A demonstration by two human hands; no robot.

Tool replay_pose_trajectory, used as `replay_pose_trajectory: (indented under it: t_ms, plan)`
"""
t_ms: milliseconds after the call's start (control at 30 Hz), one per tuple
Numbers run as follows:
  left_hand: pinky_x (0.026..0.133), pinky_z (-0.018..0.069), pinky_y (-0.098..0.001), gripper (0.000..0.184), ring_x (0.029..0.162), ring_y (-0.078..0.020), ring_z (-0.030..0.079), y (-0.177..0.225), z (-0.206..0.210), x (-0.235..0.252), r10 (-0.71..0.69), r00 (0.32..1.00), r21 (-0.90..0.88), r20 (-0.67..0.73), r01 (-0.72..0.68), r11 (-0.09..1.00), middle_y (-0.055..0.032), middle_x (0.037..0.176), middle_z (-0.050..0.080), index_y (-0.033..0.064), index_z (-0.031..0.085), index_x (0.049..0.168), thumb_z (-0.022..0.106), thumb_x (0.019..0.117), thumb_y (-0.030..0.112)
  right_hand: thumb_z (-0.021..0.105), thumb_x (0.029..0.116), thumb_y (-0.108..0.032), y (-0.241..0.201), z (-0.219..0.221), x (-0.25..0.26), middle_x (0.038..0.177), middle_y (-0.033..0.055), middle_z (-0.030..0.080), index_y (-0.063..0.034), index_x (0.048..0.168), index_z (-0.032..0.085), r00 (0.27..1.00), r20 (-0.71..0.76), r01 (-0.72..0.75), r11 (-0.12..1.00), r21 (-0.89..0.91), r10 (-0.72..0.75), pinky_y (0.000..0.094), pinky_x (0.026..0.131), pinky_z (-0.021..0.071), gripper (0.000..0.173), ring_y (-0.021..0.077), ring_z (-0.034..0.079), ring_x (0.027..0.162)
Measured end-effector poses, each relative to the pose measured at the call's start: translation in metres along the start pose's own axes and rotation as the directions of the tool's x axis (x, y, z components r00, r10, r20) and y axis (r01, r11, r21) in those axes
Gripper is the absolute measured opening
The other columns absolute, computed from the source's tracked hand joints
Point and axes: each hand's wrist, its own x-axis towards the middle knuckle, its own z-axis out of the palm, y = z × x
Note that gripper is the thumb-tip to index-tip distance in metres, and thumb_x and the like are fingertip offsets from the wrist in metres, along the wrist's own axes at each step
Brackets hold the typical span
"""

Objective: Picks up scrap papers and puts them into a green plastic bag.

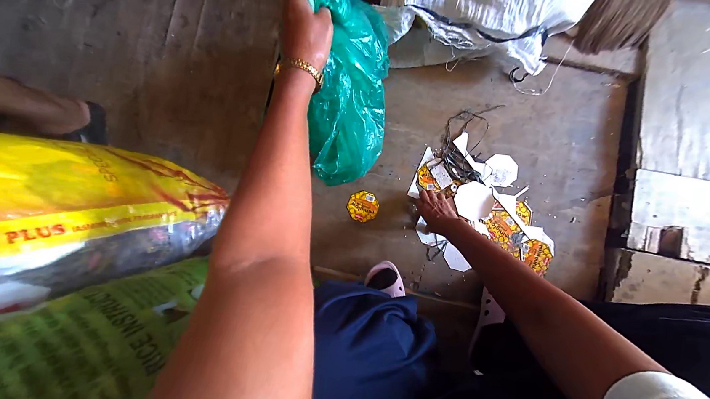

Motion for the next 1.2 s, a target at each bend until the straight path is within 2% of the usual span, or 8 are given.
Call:
replay_pose_trajectory:
  t_ms: [200, 367, 500, 600, 700, 800, 1033, 1200]
  plan:
    - [0.114, 0.0402, -0.0421, 0.044, 0.135, -0.0260, 0.053, -0.013, -0.007, 0.003, -0.012, 1.000, 0.016, 0.001, 0.012, 1.000, -0.0218, 0.140, 0.057, -0.0053, 0.052, 0.140, 0.051, 0.1000, 0.014, 0.083, 0.0854, -0.013, 0.022, -0.030, 0.001, 0.114, 0.0275, 0.070, 0.0019, 0.107, 0.075, 0.994, 0.099, 0.003, 0.951, 0.310, -0.036, 0.0722, 0.100, 0.0435, 0.027, 0.0495, 0.063, 0.115]
    - [0.110, 0.0438, -0.0450, 0.040, 0.129, -0.0269, 0.058, -0.015, -0.007, 0.010, -0.034, 0.999, 0.055, -0.007, 0.034, 0.998, -0.0208, 0.132, 0.062, -0.0041, 0.059, 0.132, 0.052, 0.0998, 0.017, 0.082, 0.0836, -0.010, 0.022, -0.037, 0.000, 0.091, 0.0204, 0.074, 0.0018, 0.091, 0.074, 0.880, -0.470, 0.274, 0.879, 0.391, -0.065, 0.0682, 0.086, 0.0522, 0.016, 0.0417, 0.071, 0.089]
    - [0.107, 0.0451, -0.0458, 0.039, 0.125, -0.0296, 0.060, -0.009, -0.006, 0.011, -0.013, 1.000, 0.040, -0.021, 0.014, 0.999, -0.0228, 0.129, 0.064, -0.0047, 0.059, 0.132, 0.053, 0.0989, 0.015, 0.082, 0.0872, -0.020, 0.018, -0.033, -0.005, 0.106, 0.0203, 0.074, -0.0010, 0.103, 0.078, 0.877, -0.409, 0.404, 0.847, 0.344, -0.252, 0.0702, 0.100, 0.0435, 0.025, 0.0409, 0.069, 0.103]
    - [0.104, 0.0466, -0.0471, 0.033, 0.120, -0.0299, 0.062, -0.009, -0.005, 0.012, 0.005, 0.999, 0.045, -0.035, -0.003, 0.999, -0.0213, 0.123, 0.066, -0.0023, 0.064, 0.125, 0.054, 0.0989, 0.014, 0.072, 0.0927, -0.014, 0.023, -0.032, -0.004, 0.101, 0.0205, 0.075, -0.0001, 0.100, 0.077, 0.887, -0.461, 0.205, 0.881, 0.427, 0.017, 0.0688, 0.096, 0.0473, 0.016, 0.0418, 0.071, 0.099]
    - [0.103, 0.0465, -0.0483, 0.030, 0.119, -0.0310, 0.062, -0.010, -0.006, 0.013, -0.006, 1.000, 0.071, -0.025, 0.008, 0.997, -0.0212, 0.121, 0.067, -0.0016, 0.066, 0.121, 0.053, 0.1000, 0.015, 0.063, 0.1014, -0.040, 0.009, -0.047, -0.007, 0.106, 0.0276, 0.072, 0.0042, 0.097, 0.076, 0.932, -0.319, -0.035, 0.920, 0.390, 0.171, 0.0676, 0.103, 0.0376, 0.046, 0.0480, 0.064, 0.111]
    - [0.104, 0.0458, -0.0490, 0.033, 0.122, -0.0316, 0.061, -0.007, -0.006, 0.011, -0.005, 1.000, 0.060, -0.029, 0.007, 0.998, -0.0222, 0.125, 0.065, -0.0027, 0.064, 0.125, 0.054, 0.0991, 0.014, 0.078, 0.0902, -0.030, -0.002, -0.035, 0.007, 0.126, 0.0300, 0.062, 0.0037, 0.113, 0.072, 0.957, -0.270, -0.022, 0.956, 0.292, 0.105, 0.0694, 0.101, 0.0391, 0.041, 0.0502, 0.051, 0.128]
    - [0.109, 0.0444, -0.0474, 0.040, 0.129, -0.0301, 0.057, -0.003, -0.011, 0.008, -0.030, 0.999, 0.048, -0.019, 0.031, 0.998, -0.0224, 0.133, 0.062, -0.0037, 0.057, 0.135, 0.053, 0.0993, 0.015, 0.097, 0.0662, -0.031, -0.026, -0.011, 0.038, 0.149, 0.0316, 0.042, 0.0063, 0.141, 0.049, 0.959, -0.134, -0.228, 0.960, 0.164, 0.251, 0.0687, 0.108, 0.0357, 0.097, 0.0491, 0.039, 0.141]
    - [0.108, 0.0448, -0.0465, 0.039, 0.128, -0.0284, 0.059, -0.009, -0.016, 0.008, -0.018, 1.000, 0.028, -0.017, 0.018, 0.999, -0.0215, 0.132, 0.062, -0.0040, 0.057, 0.134, 0.052, 0.0993, 0.013, 0.084, 0.0789, -0.010, -0.029, -0.028, 0.036, 0.137, 0.0337, 0.054, 0.0092, 0.139, 0.046, 0.963, -0.094, -0.231, 0.956, 0.183, 0.251, 0.0664, 0.111, 0.0334, 0.074, 0.0495, 0.050, 0.132]
